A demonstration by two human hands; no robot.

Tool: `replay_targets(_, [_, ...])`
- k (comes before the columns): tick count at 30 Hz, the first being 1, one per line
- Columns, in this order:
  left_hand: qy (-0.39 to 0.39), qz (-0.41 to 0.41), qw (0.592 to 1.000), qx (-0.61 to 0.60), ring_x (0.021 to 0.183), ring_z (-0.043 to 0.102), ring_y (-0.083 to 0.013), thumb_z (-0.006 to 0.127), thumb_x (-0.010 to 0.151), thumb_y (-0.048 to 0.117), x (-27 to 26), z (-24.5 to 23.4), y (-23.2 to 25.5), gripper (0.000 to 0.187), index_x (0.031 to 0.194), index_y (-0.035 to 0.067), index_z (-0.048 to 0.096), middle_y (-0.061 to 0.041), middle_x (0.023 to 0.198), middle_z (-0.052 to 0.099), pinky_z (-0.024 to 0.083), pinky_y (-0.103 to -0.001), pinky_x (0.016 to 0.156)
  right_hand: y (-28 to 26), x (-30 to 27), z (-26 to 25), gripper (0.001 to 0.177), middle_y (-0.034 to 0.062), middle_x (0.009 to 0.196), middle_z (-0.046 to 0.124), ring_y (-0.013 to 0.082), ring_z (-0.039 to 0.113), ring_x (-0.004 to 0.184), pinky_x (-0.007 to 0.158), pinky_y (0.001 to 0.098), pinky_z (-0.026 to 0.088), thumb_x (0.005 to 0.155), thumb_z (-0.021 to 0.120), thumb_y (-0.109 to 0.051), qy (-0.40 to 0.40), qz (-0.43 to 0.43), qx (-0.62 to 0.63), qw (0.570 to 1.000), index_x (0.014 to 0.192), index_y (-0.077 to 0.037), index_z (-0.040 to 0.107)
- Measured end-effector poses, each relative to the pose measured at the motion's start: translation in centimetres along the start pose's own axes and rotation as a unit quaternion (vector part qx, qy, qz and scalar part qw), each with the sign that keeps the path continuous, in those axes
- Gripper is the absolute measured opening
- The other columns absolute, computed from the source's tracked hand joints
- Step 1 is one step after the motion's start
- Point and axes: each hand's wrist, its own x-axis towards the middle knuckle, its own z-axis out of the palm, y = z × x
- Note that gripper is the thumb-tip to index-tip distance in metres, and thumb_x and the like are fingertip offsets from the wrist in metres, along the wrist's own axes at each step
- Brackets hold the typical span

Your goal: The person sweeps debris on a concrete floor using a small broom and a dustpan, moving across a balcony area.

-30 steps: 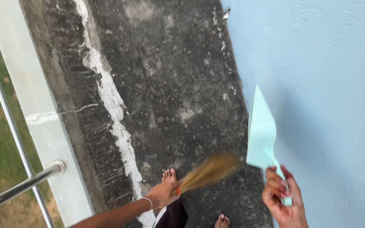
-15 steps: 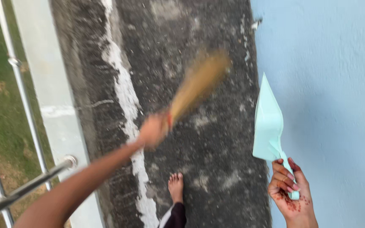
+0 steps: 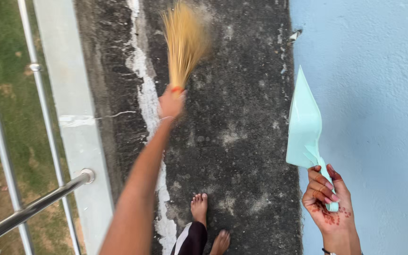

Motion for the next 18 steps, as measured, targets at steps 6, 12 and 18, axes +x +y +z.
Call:
replay_targets(6, [0.186,-0.246,0.838,-0.451,0.085,0.065,-0.0187,0.069,0.097,0.028,-12.7,7.5,10.7,0.029,0.113,0.004,0.067,-0.008,0.097,0.068,0.054,-0.036,0.077,0.7,2.2,1.6,0.016,-0.0033,0.062,0.044,0.0034,0.043,0.042,0.039,0.0192,0.032,0.105,0.062,-0.016,0.007,0.031,0.038,0.999,0.101,-0.002,0.056])
replay_targets(12, [0.149,-0.481,0.679,-0.534,0.081,0.064,-0.0191,0.067,0.098,0.030,-14.0,9.4,6.2,0.028,0.109,0.004,0.067,-0.009,0.093,0.066,0.053,-0.038,0.074,-1.0,6.7,4.8,0.019,-0.0042,0.063,0.044,0.0026,0.041,0.043,0.041,0.0188,0.033,0.108,0.060,-0.017,-0.018,0.043,0.011,0.999,0.103,0.000,0.055])
replay_targets(18, [-0.164,-0.323,0.798,-0.481,0.077,0.063,-0.0195,0.065,0.098,0.031,-4.2,17.0,10.6,0.028,0.104,0.004,0.066,-0.009,0.089,0.064,0.052,-0.039,0.070,-4.3,12.4,7.4,0.017,-0.0063,0.062,0.044,0.0014,0.042,0.043,0.042,0.0189,0.036,0.106,0.060,-0.019,0.015,0.060,-0.042,0.997,0.103,-0.003,0.057])
